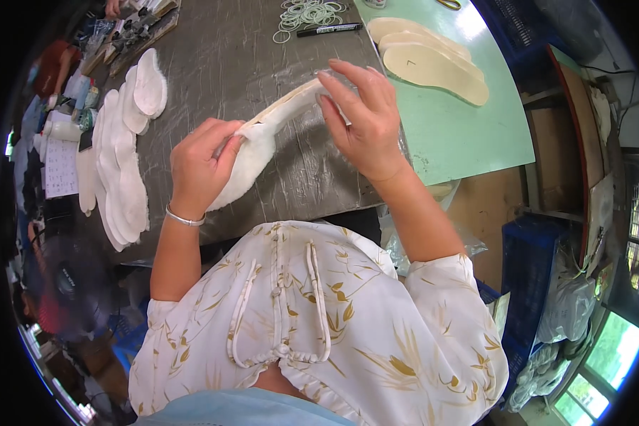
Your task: Gluing and assembling shoe insole components and trimming edges with scissors.
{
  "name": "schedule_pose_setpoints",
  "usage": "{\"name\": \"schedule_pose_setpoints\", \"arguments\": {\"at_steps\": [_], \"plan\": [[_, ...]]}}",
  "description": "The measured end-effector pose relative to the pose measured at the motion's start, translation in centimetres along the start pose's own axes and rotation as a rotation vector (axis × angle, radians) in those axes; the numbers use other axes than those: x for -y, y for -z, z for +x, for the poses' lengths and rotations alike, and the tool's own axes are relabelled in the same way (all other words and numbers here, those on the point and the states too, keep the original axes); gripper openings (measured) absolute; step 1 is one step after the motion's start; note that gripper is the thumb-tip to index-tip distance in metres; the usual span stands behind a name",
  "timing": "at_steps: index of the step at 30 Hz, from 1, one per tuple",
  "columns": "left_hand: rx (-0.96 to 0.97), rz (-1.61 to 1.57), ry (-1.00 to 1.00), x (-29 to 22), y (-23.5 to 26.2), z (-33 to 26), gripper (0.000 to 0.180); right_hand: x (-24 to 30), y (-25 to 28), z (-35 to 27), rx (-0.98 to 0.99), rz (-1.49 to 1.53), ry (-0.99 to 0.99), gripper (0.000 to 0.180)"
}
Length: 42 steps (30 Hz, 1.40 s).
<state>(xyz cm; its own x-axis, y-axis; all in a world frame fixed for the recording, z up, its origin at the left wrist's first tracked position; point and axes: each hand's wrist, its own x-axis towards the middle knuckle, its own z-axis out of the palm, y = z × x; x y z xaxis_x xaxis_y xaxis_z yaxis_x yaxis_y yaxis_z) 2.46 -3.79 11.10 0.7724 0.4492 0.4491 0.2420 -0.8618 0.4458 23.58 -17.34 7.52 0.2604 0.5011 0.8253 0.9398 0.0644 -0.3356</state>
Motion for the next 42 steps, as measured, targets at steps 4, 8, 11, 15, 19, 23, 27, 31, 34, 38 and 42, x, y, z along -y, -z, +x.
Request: {"name": "schedule_pose_setpoints", "arguments": {"at_steps": [4, 8, 11, 15, 19, 23, 27, 31, 34, 38, 42], "plan": [[0.009, -0.021, 0.011, -0.2, -0.4, -0.2, 0.011, 1.2, 0.1, -0.1, 0.114, -0.085, 0.126, 0.031], [0.056, -0.076, 0.045, -0.5, -0.2, -0.5, 0.013, 1.0, -0.1, -0.2, 0.137, -0.149, 0.222, 0.029], [0.118, -0.189, 0.116, -0.2, -0.1, -0.9, 0.014, 0.5, -0.5, -0.7, 0.125, -0.18, 0.314, 0.029], [0.165, -0.384, 0.233, 0.3, -0.4, -1.3, 0.012, 0.2, -0.9, -1.0, 0.101, -0.172, 0.381, 0.03], [0.092, -0.466, 0.395, 1.2, -1.4, -1.8, 0.015, 0.7, -1.5, -1.2, 0.132, -0.051, 0.4, 0.023], [0.106, -0.605, 0.549, 1.7, -2.1, -2.0, 0.016, 1.5, -1.5, -1.5, 0.205, -0.053, 0.369, 0.023], [0.052, -0.44, 0.396, 1.3, -2.7, -2.1, 0.014, 1.6, -1.6, -1.4, 0.24, -0.109, 0.313, 0.024], [0.042, -0.364, 0.406, 1.3, -2.7, -1.9, 0.013, 1.7, -2.0, -2.1, 0.291, -0.073, 0.298, 0.021], [0.037, -0.403, 0.45, 2.0, -3.2, -2.3, 0.013, 2.1, -1.9, -2.0, 0.329, 0.019, 0.282, 0.021], [0.037, -0.324, 0.402, 2.1, -3.1, -2.2, 0.012, 1.6, -1.7, -1.6, 0.393, 0.229, 0.211, 0.02], [0.01, -0.246, 0.314, 1.8, -3.1, -2.3, 0.012, 0.9, -1.3, -2.1, 0.413, 0.358, 0.114, 0.017]]}}
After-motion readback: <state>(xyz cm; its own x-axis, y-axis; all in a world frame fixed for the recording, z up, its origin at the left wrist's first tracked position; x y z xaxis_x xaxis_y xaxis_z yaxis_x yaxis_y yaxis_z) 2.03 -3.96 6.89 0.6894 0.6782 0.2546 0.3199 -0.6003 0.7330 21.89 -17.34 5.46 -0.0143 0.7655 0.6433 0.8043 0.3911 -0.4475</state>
